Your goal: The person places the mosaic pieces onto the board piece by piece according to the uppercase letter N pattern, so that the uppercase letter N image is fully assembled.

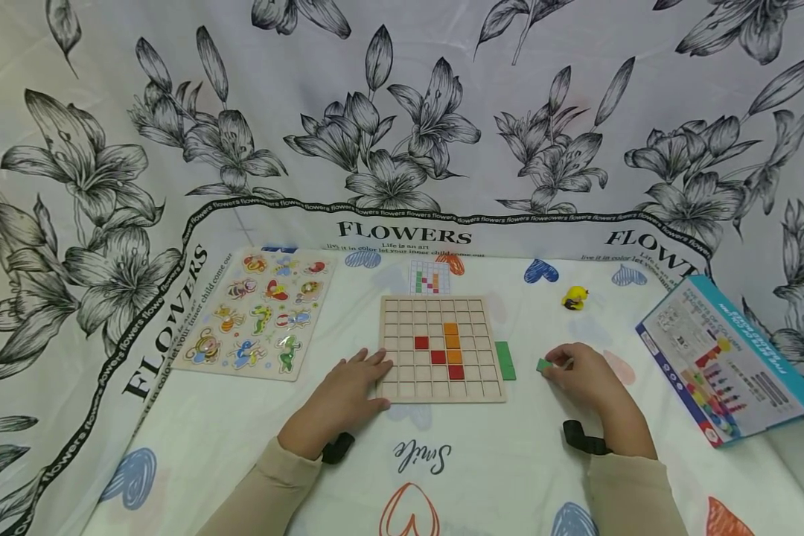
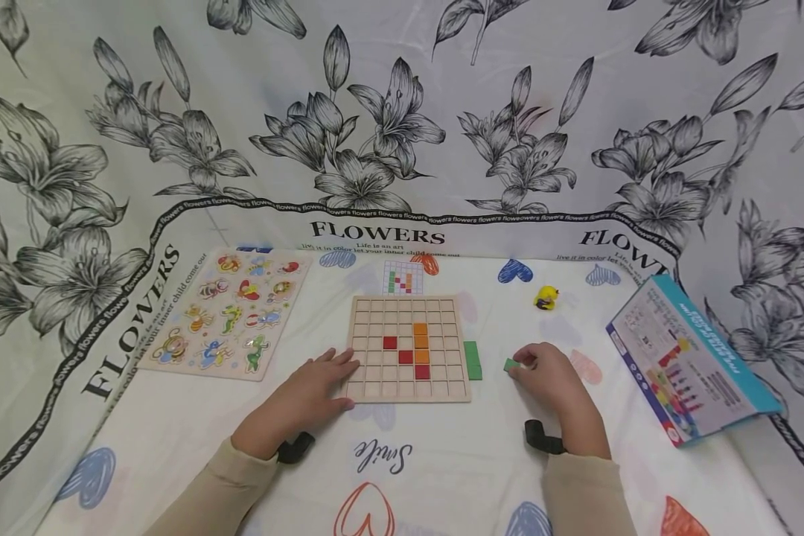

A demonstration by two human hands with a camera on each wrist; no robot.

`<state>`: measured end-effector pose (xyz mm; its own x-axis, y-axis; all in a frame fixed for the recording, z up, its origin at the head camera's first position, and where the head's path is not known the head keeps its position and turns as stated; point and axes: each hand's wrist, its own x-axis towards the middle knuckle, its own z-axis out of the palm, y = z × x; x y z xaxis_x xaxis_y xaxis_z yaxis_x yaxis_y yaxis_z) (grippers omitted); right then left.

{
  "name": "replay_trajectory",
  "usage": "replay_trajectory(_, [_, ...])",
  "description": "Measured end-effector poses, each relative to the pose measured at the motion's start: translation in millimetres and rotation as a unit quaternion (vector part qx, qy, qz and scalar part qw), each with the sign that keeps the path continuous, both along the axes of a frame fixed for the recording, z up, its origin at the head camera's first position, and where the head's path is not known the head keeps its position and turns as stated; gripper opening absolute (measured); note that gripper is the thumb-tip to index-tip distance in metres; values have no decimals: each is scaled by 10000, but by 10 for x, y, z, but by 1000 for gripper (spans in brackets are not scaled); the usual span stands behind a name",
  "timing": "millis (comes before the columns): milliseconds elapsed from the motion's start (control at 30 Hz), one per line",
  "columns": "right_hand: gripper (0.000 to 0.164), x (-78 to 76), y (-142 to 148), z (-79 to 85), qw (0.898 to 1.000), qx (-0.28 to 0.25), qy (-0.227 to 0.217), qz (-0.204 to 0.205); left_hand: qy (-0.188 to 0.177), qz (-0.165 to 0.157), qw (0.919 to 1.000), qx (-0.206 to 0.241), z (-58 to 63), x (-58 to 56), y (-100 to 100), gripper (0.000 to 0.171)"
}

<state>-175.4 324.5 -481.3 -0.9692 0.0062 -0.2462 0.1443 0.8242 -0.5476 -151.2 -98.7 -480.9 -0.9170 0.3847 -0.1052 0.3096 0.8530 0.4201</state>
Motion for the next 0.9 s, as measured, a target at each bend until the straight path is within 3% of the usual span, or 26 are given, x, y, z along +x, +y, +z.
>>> replay_trajectory(367, [26, 12, -45, 2, 9998, -149, 126, -84, -13, -12, 10000, 66, 21, 11, 3, 71])
replay_trajectory(600, [15, -27, -175, 19, 9959, -267, 792, -352, -4, -21, 10000, 47, 39, 20, 1, 71])
replay_trajectory(733, [14, -148, -458, 52, 9883, -531, 1376, -389, -42, -7, 10000, 19, 41, 19, -6, 71])
replay_trajectory(900, [12, -345, -1044, 124, 9840, -917, 1497, 316, -55, 20, 10000, 7, 38, 16, -10, 71])
